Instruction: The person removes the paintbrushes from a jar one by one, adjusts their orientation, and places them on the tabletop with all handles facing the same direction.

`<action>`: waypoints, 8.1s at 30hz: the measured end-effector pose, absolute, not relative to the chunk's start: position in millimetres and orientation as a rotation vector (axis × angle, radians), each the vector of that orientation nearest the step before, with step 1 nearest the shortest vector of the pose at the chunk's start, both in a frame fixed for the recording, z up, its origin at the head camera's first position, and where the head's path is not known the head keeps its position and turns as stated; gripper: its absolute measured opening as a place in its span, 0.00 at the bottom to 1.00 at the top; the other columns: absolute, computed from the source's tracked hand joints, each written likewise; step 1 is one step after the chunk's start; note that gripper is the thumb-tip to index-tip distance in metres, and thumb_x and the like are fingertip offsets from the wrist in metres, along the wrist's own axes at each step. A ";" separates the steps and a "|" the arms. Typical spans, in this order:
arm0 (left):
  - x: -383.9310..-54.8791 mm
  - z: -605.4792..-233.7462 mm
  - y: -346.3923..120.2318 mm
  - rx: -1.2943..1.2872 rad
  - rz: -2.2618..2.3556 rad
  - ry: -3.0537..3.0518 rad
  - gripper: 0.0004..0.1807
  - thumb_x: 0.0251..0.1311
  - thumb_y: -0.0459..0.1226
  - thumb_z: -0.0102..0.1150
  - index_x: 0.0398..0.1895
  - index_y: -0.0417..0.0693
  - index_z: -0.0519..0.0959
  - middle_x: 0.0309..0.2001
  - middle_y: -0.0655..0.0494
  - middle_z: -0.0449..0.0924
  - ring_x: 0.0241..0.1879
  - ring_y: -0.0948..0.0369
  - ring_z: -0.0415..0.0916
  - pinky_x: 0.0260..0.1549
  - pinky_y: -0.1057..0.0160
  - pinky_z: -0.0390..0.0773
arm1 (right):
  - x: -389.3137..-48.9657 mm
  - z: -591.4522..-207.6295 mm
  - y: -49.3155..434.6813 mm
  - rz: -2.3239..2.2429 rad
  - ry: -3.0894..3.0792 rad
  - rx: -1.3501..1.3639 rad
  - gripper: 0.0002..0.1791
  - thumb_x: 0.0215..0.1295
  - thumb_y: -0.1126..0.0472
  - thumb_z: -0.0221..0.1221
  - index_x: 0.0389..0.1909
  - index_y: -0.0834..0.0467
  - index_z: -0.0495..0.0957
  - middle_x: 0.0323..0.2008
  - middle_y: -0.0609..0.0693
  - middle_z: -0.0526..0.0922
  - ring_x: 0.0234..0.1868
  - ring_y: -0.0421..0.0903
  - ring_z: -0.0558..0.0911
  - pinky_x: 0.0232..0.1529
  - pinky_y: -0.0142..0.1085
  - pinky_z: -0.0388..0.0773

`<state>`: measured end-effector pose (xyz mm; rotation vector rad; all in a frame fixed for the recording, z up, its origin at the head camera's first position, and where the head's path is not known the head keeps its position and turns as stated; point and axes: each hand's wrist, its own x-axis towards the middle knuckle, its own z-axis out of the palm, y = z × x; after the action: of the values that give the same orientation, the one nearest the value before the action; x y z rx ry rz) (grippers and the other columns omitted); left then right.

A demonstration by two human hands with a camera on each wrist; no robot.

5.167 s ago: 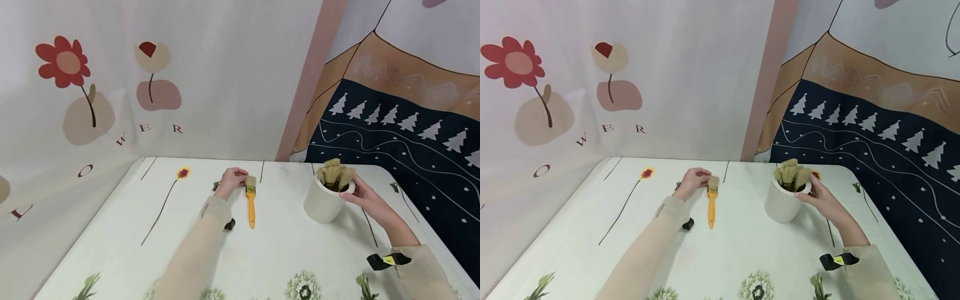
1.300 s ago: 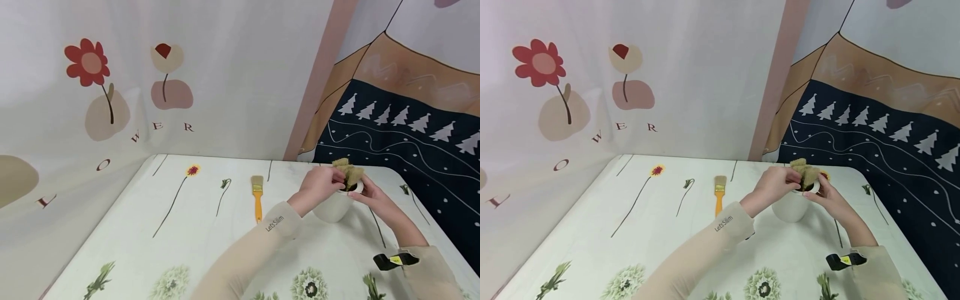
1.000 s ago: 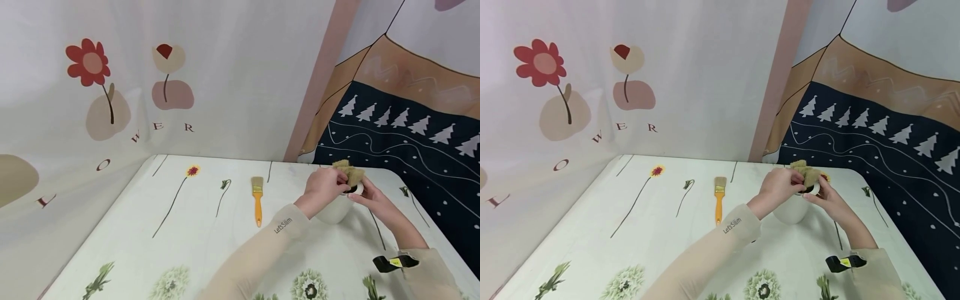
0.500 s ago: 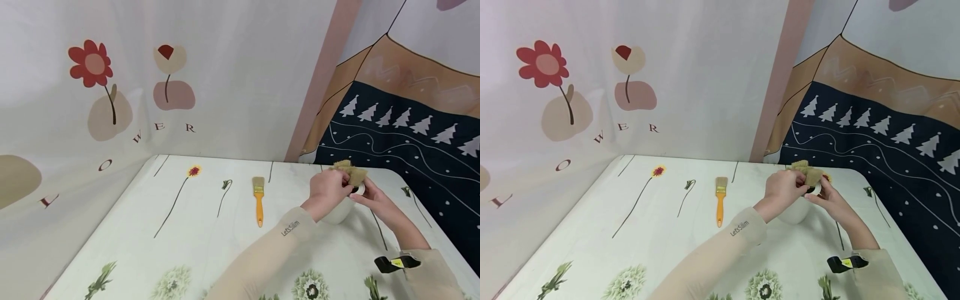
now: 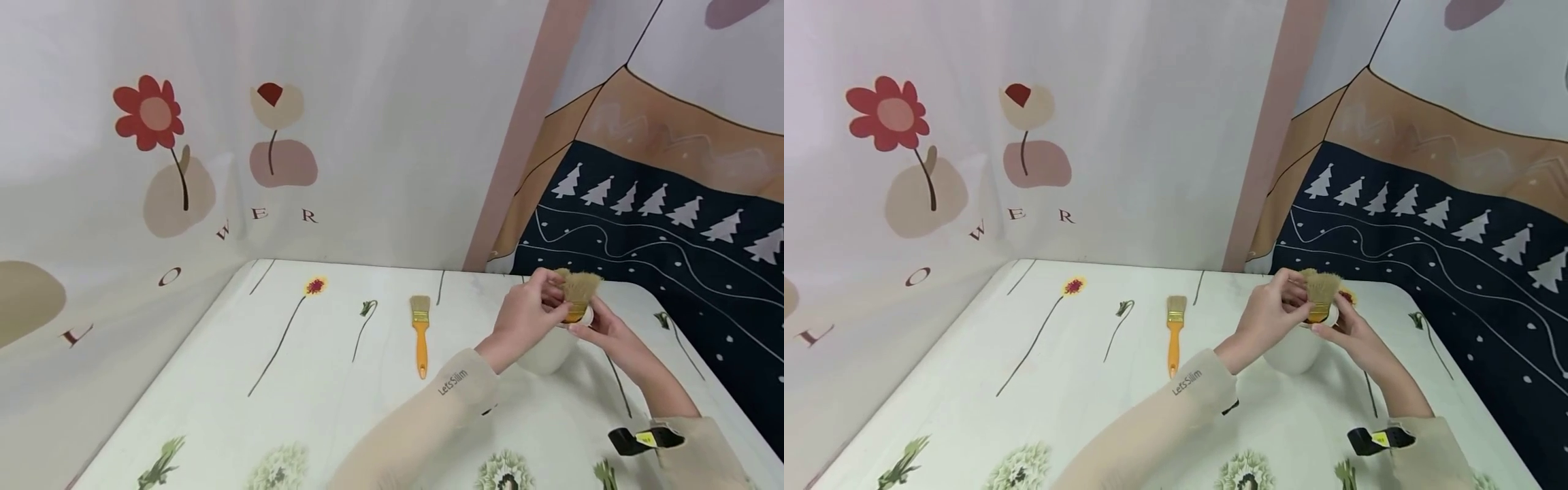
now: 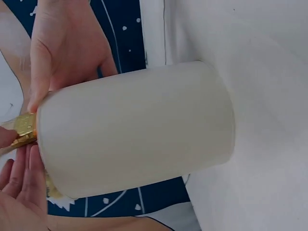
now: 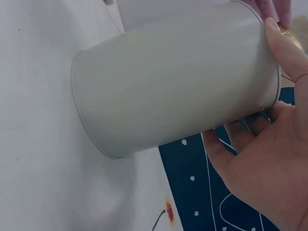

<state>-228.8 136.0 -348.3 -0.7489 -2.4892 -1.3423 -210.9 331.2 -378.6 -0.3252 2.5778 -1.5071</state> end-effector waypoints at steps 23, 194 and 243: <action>-228.2 -276.1 47.3 -0.870 -1.881 -1.943 0.14 0.66 0.28 0.59 0.53 0.38 0.73 0.50 0.41 0.81 0.48 0.53 0.85 0.44 0.72 0.85 | -214.2 -379.1 329.8 -1.490 2.589 -0.301 0.46 0.77 0.53 0.52 0.80 0.51 0.28 0.79 0.59 0.23 0.76 0.70 0.41 0.46 0.09 0.60; -276.1 -348.9 0.6 -0.382 -1.885 -2.467 0.16 0.63 0.34 0.65 0.53 0.43 0.77 0.47 0.50 0.82 0.44 0.57 0.84 0.41 0.67 0.86 | -215.9 -380.7 327.6 -1.559 2.544 -0.258 0.46 0.77 0.53 0.51 0.80 0.45 0.28 0.79 0.53 0.20 0.78 0.66 0.35 0.52 0.08 0.59; -244.5 -342.9 140.0 -0.504 -0.850 -2.849 0.19 0.57 0.50 0.71 0.50 0.66 0.75 0.42 0.77 0.80 0.45 0.76 0.75 0.37 0.73 0.66 | -215.6 -381.3 331.0 -1.530 2.561 -0.263 0.44 0.78 0.52 0.50 0.79 0.38 0.29 0.80 0.52 0.25 0.78 0.64 0.46 0.47 0.11 0.65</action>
<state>-244.5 140.0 -342.9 -0.5042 -2.8486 -0.8498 -215.6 331.0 -381.3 -0.2631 2.5610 -1.5302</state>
